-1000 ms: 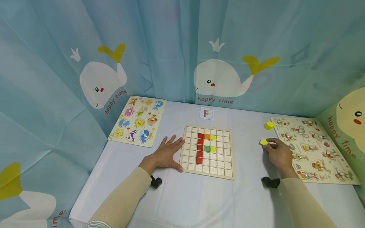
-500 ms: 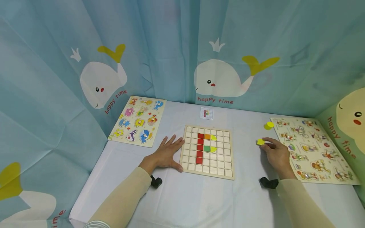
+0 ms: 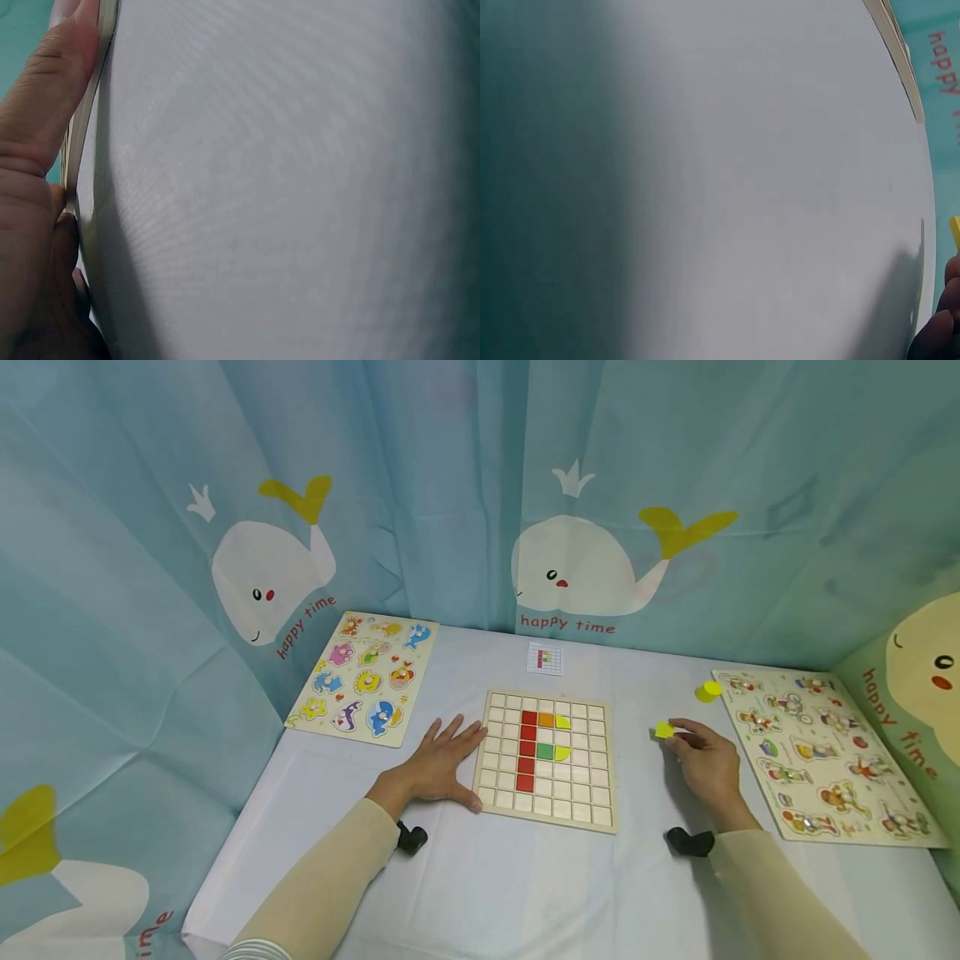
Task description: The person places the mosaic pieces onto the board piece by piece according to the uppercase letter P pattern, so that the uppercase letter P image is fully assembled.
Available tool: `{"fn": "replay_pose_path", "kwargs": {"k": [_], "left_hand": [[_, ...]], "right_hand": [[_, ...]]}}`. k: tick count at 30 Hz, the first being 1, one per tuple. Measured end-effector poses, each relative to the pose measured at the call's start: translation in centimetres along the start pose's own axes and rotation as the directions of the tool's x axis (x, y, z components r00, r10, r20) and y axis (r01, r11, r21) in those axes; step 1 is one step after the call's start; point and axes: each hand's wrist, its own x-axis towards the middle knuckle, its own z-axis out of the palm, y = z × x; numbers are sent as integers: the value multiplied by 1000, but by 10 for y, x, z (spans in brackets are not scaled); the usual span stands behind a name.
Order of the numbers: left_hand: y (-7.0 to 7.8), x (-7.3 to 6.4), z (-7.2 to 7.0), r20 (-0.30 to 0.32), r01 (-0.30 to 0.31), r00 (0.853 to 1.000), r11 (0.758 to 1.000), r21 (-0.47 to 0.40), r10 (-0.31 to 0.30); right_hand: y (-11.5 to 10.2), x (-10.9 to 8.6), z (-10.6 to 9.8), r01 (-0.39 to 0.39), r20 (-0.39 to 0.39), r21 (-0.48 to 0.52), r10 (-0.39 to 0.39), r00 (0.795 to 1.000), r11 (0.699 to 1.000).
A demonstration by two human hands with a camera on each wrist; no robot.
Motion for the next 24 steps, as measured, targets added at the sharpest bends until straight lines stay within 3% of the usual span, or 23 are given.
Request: {"fn": "replay_pose_path", "kwargs": {"k": [24], "left_hand": [[2,-2,-3,10,-4,1000,1000,-7,4]], "right_hand": [[-43,-12,29,73,59,86,-78,995,994]]}}
